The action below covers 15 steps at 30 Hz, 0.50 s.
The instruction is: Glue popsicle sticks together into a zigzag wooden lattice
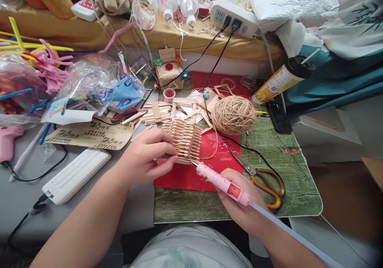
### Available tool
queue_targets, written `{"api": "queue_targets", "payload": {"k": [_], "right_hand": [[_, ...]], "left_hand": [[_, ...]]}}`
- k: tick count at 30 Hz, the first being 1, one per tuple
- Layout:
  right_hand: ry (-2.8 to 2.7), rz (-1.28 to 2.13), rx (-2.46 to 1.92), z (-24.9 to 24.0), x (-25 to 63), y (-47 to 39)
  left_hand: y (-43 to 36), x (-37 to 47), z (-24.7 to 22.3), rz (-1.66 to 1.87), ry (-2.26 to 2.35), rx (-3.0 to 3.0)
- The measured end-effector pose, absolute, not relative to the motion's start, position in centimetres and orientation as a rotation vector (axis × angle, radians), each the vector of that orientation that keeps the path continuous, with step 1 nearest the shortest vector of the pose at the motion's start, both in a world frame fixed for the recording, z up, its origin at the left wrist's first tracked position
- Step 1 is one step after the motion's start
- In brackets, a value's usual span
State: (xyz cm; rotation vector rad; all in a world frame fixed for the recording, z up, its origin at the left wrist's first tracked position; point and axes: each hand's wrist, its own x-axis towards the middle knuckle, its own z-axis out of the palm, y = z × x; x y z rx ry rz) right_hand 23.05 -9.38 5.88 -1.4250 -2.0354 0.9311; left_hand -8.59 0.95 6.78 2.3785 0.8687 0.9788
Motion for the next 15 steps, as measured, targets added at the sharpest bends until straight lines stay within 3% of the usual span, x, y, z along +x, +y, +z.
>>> {"api": "queue_targets", "payload": {"k": [15], "right_hand": [[-2.007, 0.916, -1.468, 5.6, 24.1, -9.7]], "left_hand": [[1.1, -8.7, 6.6, 0.977, 0.853, 2.378]]}}
